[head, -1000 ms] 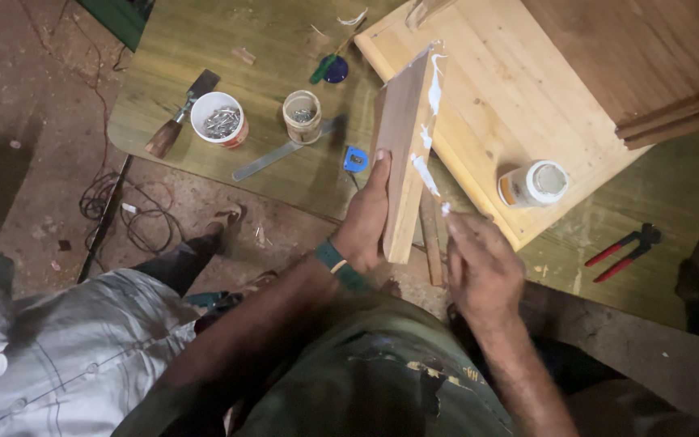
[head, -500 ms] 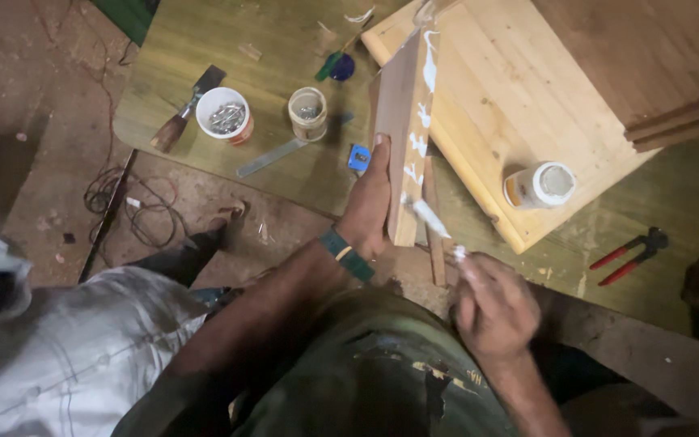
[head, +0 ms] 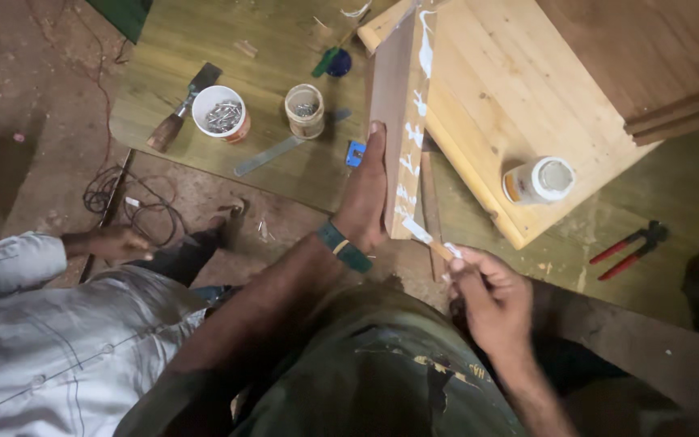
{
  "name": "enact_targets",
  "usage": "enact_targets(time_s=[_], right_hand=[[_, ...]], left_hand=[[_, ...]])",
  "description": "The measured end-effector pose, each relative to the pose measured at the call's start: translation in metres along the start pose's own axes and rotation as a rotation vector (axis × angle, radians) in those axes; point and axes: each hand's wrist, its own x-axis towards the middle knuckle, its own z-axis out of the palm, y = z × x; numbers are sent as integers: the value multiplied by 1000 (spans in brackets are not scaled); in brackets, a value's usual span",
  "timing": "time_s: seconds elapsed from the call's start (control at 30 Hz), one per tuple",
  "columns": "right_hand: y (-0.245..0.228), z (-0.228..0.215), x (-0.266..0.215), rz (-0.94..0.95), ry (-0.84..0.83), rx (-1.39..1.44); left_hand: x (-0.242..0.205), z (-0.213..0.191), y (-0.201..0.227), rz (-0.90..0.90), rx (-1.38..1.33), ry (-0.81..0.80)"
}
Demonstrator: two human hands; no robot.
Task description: The person applies glue to the edges of a wooden board and then hammers it onto a larger wooden structure.
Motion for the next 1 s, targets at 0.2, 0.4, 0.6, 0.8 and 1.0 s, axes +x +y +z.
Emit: enact_targets(time_s=[0.2,0.4,0.6,0.8,1.0], right_hand=[[10,-4,1,-2,-20,-31],[17,-41,20,-146,255,-22],[68,-108,100,-64,628,-65],[123,-130,143,-68,680,-147],[146,-148,144,-21,765,-255]], left_hand=[[-5,7,6,-18,-4,35],[-11,-9,24,-8,292,100],[-29,-6,21,-131,265,228],[-40,6,13,-134,279,187],[-37,-15,-6,-166,315,240]])
